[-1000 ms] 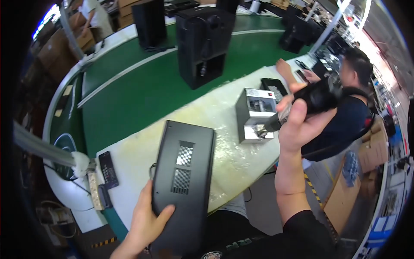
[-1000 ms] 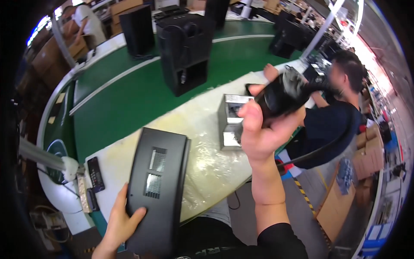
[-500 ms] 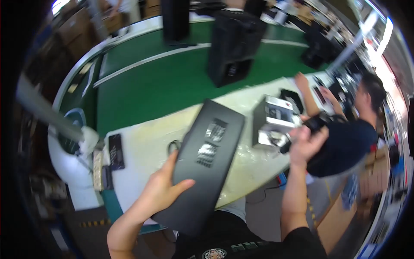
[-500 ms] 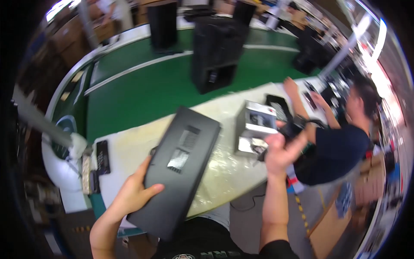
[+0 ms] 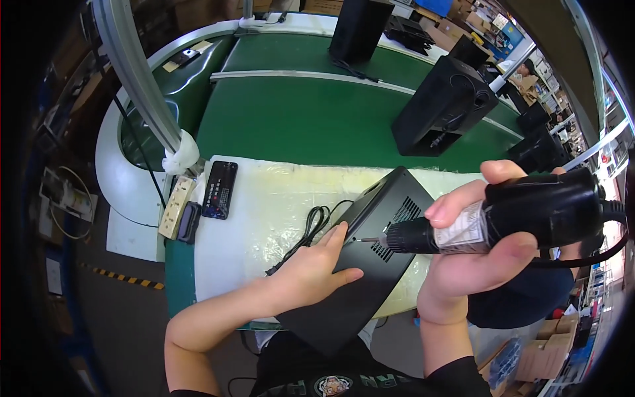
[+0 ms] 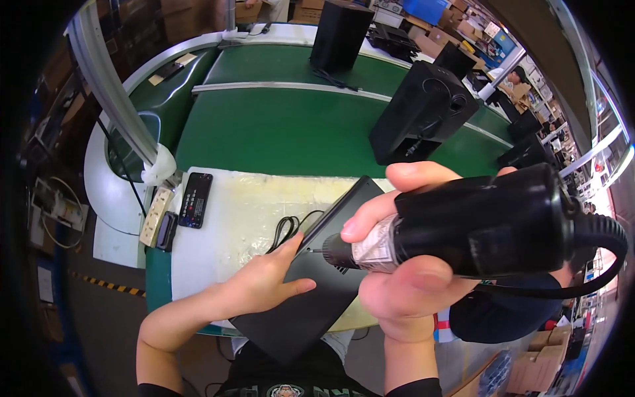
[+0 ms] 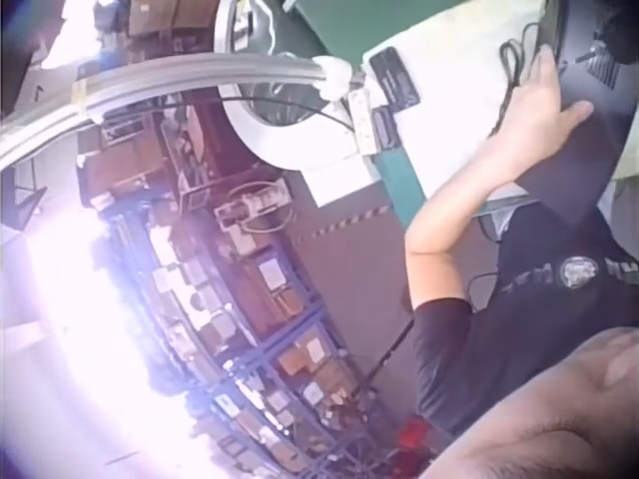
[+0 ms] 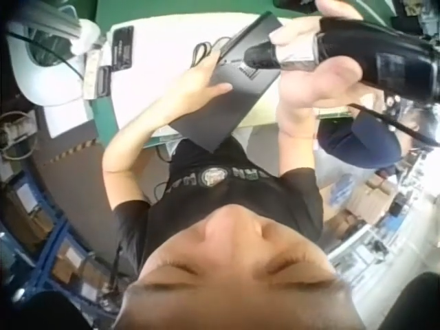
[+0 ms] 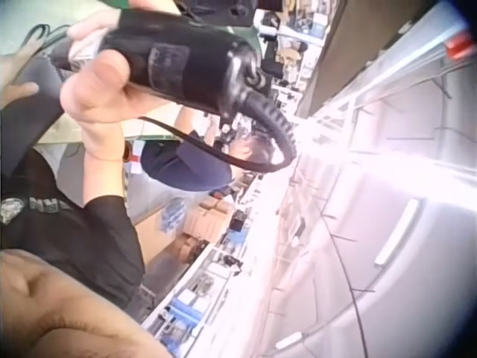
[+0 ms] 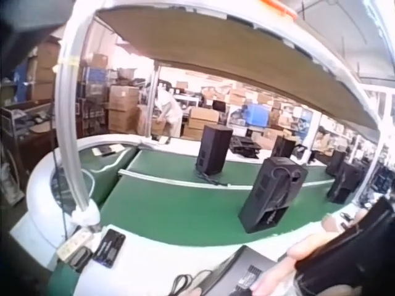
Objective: The recorder is using an electric screwdriver to fasten a plastic housing onto an electronic device on a factory assembly line.
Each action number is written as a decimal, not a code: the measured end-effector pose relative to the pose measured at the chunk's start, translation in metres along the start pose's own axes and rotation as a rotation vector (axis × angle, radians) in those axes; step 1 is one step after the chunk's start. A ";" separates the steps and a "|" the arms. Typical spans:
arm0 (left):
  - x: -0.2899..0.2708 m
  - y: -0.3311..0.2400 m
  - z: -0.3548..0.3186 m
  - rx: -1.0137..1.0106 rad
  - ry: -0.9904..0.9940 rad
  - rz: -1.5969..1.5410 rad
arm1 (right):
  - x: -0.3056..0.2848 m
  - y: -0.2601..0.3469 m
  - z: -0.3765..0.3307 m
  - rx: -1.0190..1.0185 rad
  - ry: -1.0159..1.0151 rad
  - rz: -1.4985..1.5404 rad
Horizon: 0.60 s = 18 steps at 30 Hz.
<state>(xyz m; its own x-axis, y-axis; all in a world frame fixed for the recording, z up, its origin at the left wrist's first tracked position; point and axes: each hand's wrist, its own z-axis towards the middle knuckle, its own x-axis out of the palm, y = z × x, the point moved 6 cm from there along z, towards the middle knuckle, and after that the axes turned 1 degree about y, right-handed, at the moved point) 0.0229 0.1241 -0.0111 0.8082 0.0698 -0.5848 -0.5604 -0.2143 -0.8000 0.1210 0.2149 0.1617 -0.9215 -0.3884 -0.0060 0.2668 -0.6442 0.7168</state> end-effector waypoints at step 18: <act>0.002 0.012 -0.002 0.063 -0.068 -0.019 | 0.040 -0.036 -0.021 -0.021 0.261 0.252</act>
<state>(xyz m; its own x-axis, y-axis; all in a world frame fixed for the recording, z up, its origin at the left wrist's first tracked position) 0.0183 0.1200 -0.0215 0.8059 0.1395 -0.5753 -0.5570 -0.1505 -0.8168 0.0800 0.2091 0.1210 -0.7236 -0.6901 -0.0111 0.4844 -0.5192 0.7041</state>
